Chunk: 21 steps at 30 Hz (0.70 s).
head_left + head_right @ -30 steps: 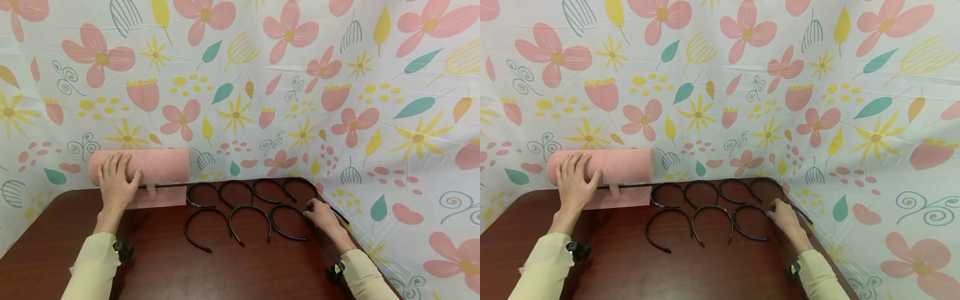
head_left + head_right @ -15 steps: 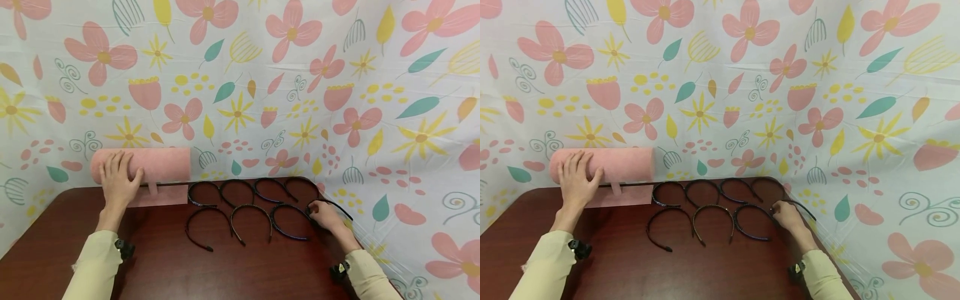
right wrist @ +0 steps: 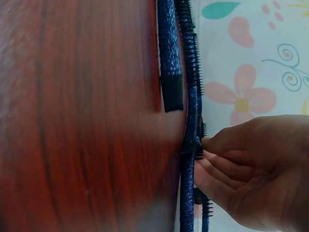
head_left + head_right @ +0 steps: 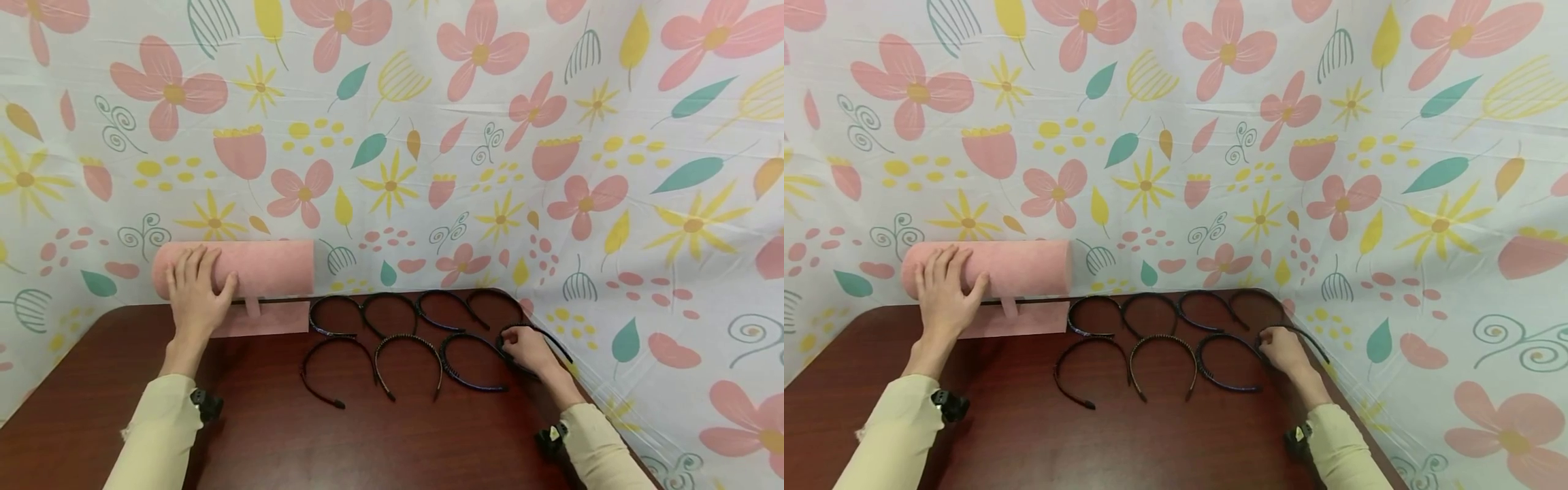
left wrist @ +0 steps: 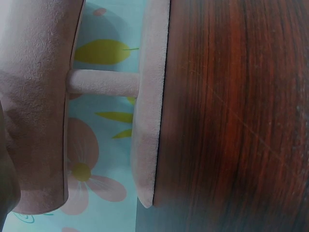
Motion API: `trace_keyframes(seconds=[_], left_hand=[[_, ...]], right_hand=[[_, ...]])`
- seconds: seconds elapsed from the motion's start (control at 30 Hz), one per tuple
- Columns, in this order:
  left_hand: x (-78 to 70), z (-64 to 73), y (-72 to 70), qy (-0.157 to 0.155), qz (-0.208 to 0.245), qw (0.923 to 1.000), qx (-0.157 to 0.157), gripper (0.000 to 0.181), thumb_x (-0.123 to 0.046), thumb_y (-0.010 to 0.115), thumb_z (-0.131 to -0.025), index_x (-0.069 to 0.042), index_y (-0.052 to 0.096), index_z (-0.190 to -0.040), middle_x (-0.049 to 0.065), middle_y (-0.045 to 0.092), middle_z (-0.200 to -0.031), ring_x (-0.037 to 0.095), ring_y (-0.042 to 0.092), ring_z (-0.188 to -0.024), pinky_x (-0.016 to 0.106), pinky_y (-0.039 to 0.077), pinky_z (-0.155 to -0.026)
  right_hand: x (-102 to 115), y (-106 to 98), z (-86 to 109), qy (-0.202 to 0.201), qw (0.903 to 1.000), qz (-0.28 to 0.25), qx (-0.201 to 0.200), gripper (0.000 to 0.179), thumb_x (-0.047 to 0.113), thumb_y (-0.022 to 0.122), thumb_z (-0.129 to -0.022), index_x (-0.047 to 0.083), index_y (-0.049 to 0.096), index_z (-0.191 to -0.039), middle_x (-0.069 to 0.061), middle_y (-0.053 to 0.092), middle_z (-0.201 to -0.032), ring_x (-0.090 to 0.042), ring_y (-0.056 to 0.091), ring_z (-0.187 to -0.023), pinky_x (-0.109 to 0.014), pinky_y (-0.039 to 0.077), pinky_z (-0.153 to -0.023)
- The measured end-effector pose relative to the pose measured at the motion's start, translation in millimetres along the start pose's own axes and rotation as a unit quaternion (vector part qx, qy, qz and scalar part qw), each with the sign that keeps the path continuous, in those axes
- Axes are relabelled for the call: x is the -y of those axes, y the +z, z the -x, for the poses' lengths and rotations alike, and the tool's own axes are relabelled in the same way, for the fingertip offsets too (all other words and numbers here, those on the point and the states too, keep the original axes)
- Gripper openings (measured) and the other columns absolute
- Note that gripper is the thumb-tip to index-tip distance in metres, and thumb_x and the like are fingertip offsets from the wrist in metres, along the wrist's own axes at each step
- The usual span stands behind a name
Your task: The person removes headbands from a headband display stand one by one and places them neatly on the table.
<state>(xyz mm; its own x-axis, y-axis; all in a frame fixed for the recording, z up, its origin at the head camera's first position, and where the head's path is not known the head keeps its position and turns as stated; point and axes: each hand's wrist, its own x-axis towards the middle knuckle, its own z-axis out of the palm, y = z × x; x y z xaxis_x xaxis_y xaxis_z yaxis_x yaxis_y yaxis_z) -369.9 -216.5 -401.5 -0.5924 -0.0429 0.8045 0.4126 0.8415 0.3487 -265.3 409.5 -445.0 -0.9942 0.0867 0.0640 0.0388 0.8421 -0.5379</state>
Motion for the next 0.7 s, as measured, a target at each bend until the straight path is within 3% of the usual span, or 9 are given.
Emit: trace_keyframes(seconds=[0.13,0.37,0.5,0.7], left_hand=[[-0.6,-0.2,0.0,0.001,-0.001,1.0000,0.000,0.057,-0.039,0.057,-0.093,-0.011,0.048,-0.141,0.015,0.039,-0.152,0.032,0.023,-0.148,0.055,0.000,-0.123],[-2.6,1.4,-0.9,-0.001,0.002,1.0000,0.004,0.057,-0.038,0.058,-0.092,-0.011,0.048,-0.141,0.015,0.039,-0.152,0.032,0.023,-0.149,0.055,0.000,-0.123],[-3.1,0.2,-1.5,0.000,0.002,1.0000,0.007,0.057,-0.039,0.058,-0.093,-0.011,0.048,-0.142,0.015,0.038,-0.153,0.032,0.022,-0.149,0.054,0.000,-0.123],[-2.8,-0.8,-1.5,-0.001,-0.002,1.0000,0.008,0.057,-0.039,0.058,-0.093,-0.011,0.048,-0.141,0.015,0.039,-0.152,0.032,0.023,-0.148,0.054,0.001,-0.123]], right_hand=[[2.1,1.0,-1.2,-0.004,1.0000,0.004,-0.003,0.040,0.007,0.060,-0.094,-0.012,0.056,-0.130,-0.029,0.066,-0.114,-0.027,0.069,-0.086,-0.034,0.056,-0.067],[4.7,3.0,0.9,-0.015,0.9995,0.026,-0.004,0.041,0.011,0.062,-0.093,-0.005,0.058,-0.130,-0.027,0.066,-0.115,-0.038,0.065,-0.099,-0.046,0.053,-0.078],[6.1,3.0,3.0,-0.031,0.9987,0.040,0.000,0.039,0.015,0.068,-0.091,-0.003,0.062,-0.125,-0.024,0.065,-0.108,-0.035,0.063,-0.092,-0.046,0.051,-0.074],[6.3,5.8,6.1,-0.041,0.9970,0.065,-0.001,0.021,0.016,0.071,-0.089,0.001,0.068,-0.104,-0.014,0.068,-0.096,-0.023,0.063,-0.078,-0.042,0.051,-0.067]])
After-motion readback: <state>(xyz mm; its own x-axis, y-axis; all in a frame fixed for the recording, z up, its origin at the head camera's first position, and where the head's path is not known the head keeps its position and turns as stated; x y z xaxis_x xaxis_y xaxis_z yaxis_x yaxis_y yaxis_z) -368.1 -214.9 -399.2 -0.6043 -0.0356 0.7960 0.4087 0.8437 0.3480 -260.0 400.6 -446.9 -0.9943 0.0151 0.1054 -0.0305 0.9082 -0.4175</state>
